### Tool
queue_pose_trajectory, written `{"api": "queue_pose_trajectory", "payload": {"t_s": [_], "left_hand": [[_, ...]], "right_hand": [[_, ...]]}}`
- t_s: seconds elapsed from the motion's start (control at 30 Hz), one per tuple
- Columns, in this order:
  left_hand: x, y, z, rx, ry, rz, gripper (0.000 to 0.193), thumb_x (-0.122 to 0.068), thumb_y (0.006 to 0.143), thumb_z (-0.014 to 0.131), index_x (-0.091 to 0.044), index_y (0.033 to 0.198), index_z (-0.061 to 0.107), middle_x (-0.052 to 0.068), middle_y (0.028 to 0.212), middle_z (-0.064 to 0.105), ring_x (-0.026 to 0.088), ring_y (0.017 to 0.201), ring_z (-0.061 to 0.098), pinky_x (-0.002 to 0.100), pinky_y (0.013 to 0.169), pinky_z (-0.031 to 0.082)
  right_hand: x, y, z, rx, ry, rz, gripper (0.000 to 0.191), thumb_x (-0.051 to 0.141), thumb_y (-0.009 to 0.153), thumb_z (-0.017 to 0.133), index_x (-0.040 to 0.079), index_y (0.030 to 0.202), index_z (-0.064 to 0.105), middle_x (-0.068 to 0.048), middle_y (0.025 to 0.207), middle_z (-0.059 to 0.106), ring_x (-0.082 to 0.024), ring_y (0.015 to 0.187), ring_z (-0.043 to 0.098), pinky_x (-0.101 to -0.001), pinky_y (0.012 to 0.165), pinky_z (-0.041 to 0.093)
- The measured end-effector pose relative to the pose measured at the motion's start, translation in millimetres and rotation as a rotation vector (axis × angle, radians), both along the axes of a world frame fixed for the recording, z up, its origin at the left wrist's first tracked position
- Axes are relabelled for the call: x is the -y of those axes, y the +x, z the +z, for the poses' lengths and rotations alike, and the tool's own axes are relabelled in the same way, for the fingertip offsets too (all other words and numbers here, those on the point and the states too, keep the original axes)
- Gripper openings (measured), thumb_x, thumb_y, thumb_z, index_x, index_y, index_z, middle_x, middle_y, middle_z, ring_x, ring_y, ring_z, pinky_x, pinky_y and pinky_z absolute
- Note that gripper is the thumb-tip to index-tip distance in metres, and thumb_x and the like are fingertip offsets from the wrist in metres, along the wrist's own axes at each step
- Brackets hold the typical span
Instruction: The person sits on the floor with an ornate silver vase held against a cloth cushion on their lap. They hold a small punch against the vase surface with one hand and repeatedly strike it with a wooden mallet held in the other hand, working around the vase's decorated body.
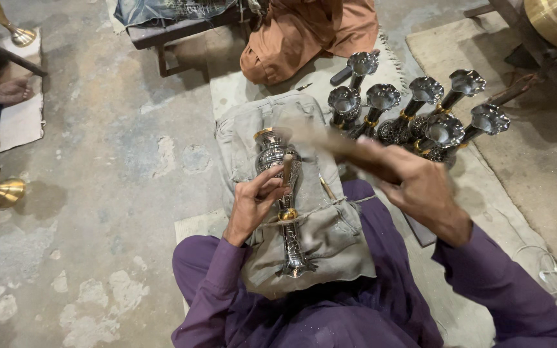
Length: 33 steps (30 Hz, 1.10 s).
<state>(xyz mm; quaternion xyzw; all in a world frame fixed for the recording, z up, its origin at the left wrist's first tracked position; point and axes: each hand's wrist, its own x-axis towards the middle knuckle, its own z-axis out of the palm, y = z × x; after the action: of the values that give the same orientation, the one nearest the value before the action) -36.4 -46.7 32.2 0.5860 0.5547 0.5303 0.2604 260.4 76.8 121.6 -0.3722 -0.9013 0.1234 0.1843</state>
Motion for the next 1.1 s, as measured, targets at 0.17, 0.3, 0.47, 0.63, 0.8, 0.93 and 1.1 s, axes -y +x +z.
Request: {"api": "queue_pose_trajectory", "payload": {"t_s": [0.17,0.3,0.47,0.63,0.8,0.93,1.1], "left_hand": [[0.2,-1.4,-0.5,-0.015,0.014,-0.011,0.052,-0.001,0.089,0.076,-0.005,0.139,0.062,0.012,0.103,0.081,0.017,0.093,0.08,0.029,0.083,0.065],[0.5,-1.4,-0.6,-0.023,0.041,0.0,0.051,-0.002,0.089,0.078,-0.005,0.138,0.062,0.013,0.102,0.081,0.018,0.092,0.08,0.03,0.083,0.065],[-1.6,-4.8,5.5,-0.015,0.024,-0.018,0.051,-0.005,0.089,0.078,-0.007,0.136,0.059,0.012,0.101,0.081,0.018,0.092,0.08,0.029,0.08,0.065],[-14.4,-12.2,23.9,-0.131,-0.078,-0.243,0.051,-0.005,0.088,0.078,-0.009,0.136,0.062,0.011,0.097,0.081,0.016,0.086,0.08,0.03,0.076,0.064],[-21.9,-13.2,40.6,-0.262,-0.081,-0.335,0.056,-0.006,0.087,0.078,-0.01,0.14,0.06,0.009,0.093,0.081,0.015,0.08,0.079,0.03,0.07,0.061],[-21.5,-11.5,48.7,-0.283,-0.12,-0.362,0.054,-0.008,0.089,0.075,-0.009,0.14,0.059,0.009,0.091,0.08,0.017,0.075,0.077,0.032,0.068,0.059],[-20.3,-10.3,52.2,-0.322,-0.108,-0.37,0.053,-0.008,0.09,0.072,-0.009,0.141,0.058,0.007,0.091,0.08,0.02,0.076,0.077,0.034,0.07,0.058]], "right_hand": [[6.5,-4.0,1.2,-0.287,0.196,0.139,0.063,0.026,0.093,0.07,0.025,0.152,0.05,-0.005,0.115,0.072,-0.015,0.082,0.069,-0.0303,0.069,0.059],[8.7,2.1,-8.7,0.044,0.255,0.028,0.059,0.022,0.089,0.075,0.028,0.146,0.06,-0.001,0.098,0.078,-0.015,0.067,0.07,-0.0323,0.061,0.061],[25.5,7.0,-45.1,-0.454,-0.243,0.073,0.037,0.013,0.084,0.074,0.01,0.12,0.065,-0.005,0.094,0.075,-0.015,0.065,0.071,-0.0322,0.062,0.064],[69.0,-13.9,-99.1,-0.852,-0.674,0.3,0.023,0.008,0.091,0.077,0.005,0.104,0.058,-0.005,0.099,0.066,-0.017,0.091,0.066,-0.0337,0.085,0.059],[63.2,-9.6,-115.2,-0.635,-0.791,0.142,0.016,0.01,0.088,0.081,0.004,0.091,0.066,-0.001,0.078,0.067,-0.012,0.07,0.065,-0.0293,0.063,0.055],[41.8,3.6,-103.6,-0.663,-0.777,-0.157,0.021,0.016,0.085,0.08,0.007,0.097,0.065,0.001,0.071,0.066,-0.009,0.055,0.06,-0.0263,0.05,0.051],[23.7,14.5,-84.3,-0.514,-0.54,-0.226,0.026,0.023,0.089,0.083,0.003,0.094,0.067,-0.006,0.064,0.064,-0.012,0.05,0.059,-0.0287,0.047,0.048]]}}
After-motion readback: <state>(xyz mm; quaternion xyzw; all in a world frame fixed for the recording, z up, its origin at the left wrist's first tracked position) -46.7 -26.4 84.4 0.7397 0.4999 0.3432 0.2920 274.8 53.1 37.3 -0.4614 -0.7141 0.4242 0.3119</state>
